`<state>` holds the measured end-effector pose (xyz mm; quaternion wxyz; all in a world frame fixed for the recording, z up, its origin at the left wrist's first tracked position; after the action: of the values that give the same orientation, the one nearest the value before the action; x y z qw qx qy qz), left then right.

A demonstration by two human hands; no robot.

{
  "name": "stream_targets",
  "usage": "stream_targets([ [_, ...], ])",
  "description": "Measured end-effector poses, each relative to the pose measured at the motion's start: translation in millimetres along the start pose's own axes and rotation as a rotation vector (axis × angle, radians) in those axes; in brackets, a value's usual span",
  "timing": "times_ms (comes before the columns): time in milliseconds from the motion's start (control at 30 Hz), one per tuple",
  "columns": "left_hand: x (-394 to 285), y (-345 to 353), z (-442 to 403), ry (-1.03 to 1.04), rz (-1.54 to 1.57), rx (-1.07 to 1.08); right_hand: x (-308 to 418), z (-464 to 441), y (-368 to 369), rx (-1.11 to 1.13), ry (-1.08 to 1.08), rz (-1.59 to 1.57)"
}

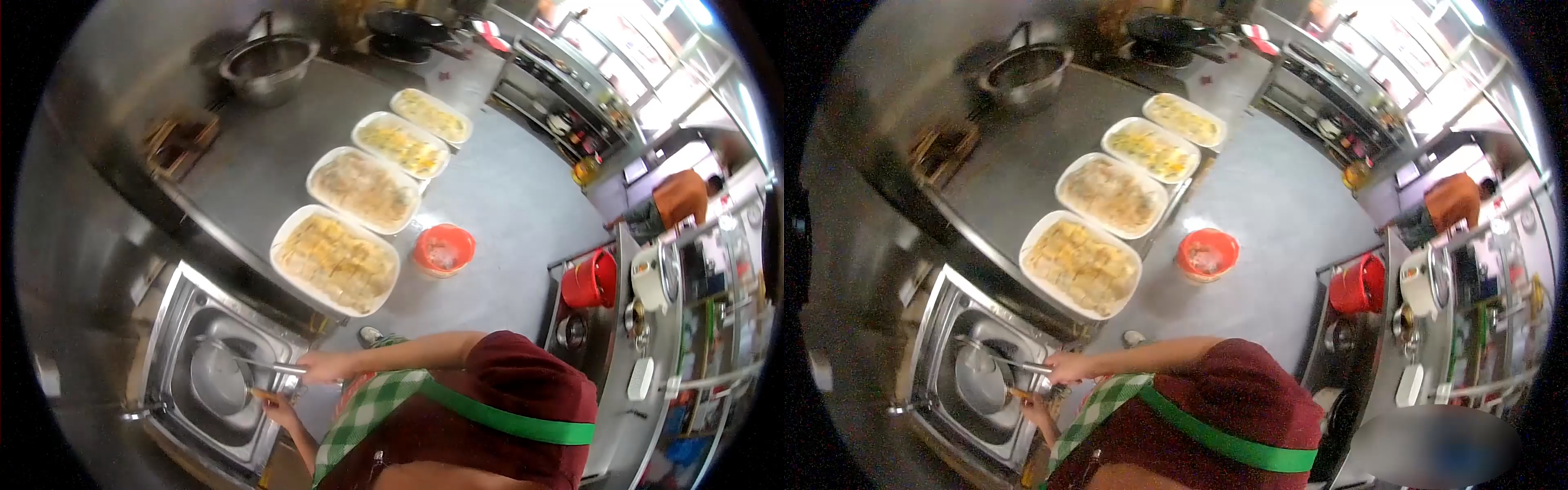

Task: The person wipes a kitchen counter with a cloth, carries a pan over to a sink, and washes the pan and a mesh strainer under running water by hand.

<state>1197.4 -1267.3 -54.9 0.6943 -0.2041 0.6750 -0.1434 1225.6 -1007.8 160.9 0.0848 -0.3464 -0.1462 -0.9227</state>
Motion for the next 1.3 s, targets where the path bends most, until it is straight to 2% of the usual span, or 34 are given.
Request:
stream_targets([
  [33, 23, 2, -3, 0.039, 0.044, 0.012, 2, 7, -2, 0.02, 0.008, -0.017],
  [133, 10, 12, -7, 0.016, 0.189, 0.033, -14, -10, -7, -0.05, -0.082, 0.091],
  [233, -4, 11, -12, 0.072, 0.081, -0.002, -17, -15, -11, -0.095, -0.197, 0.183],
  [333, -75, 9, -7, 0.3, -0.447, 0.142, -10, 2, -14, -0.156, -0.209, 0.174],
  [433, -101, 6, -6, 0.317, -0.705, 0.191, 8, 37, -18, -0.14, -0.202, 0.195],
  [533, -82, 6, -17, 0.364, -0.685, 0.289, 3, 34, -18, -0.129, -0.251, 0.147],
  [633, -74, 6, -20, 0.25, -0.545, 0.358, 4, 35, -22, -0.136, -0.275, 0.194],
  [733, -66, 9, -19, 0.444, -0.524, 0.21, -4, 20, -21, -0.205, -0.263, 0.237],
  [767, -24, 13, -31, 0.308, -0.286, 0.296, -9, 7, -20, -0.24, -0.365, 0.255],
  [833, -41, 11, -24, 0.415, -0.404, 0.218, -8, 10, -17, -0.097, -0.223, 0.188],
  [867, -46, 11, -22, 0.369, -0.319, 0.224, -12, 1, -16, -0.172, -0.194, 0.196],
  [900, -49, 12, -23, 0.323, -0.232, 0.223, -16, -5, -15, -0.148, -0.176, 0.194],
  [933, -48, 13, -21, 0.287, -0.146, 0.246, -19, -14, -14, -0.224, -0.233, 0.295],
  [967, -43, 11, -20, 0.247, -0.062, 0.26, -26, -23, -12, -0.114, -0.111, 0.244],
  [1033, -33, 9, -15, 0.128, 0.171, 0.326, -8, -7, -10, -0.151, -0.159, 0.275],
  [1067, -37, 1, -15, 0.109, 0.137, 0.345, -23, -29, -11, -0.18, -0.198, 0.304],
  [1100, -38, -10, -14, 0.082, 0.106, 0.363, -18, -24, -8, -0.113, -0.121, 0.182],
  [1167, -19, -40, -20, -0.134, -0.048, 0.251, -22, -30, -3, -0.014, 0.045, 0.012],
  [1200, -10, -59, -29, -0.034, -0.165, 0.143, -19, -29, 1, 0.003, 0.101, -0.041],
  [1233, -1, -79, -37, 0.057, -0.293, 0.046, -10, -28, 2, -0.088, 0.135, 0.07],
  [1267, -2, -102, -47, 0.089, -0.332, 0.002, -15, -34, 4, -0.035, 0.046, -0.079],
  [1300, -22, -127, -56, 0.164, -0.385, -0.117, -12, -37, 7, -0.016, 0.092, -0.07],
])
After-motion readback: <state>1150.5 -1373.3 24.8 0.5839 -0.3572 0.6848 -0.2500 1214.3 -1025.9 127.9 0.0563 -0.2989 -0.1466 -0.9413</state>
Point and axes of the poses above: each hand's wrist, its own z-axis away from the middle knuckle, its own y-axis out of the palm, x = y × z, the point moved 5 cm from there along -z, towards the middle knuckle, and after that the axes turned 15 degrees about y, right-handed, at the moved point
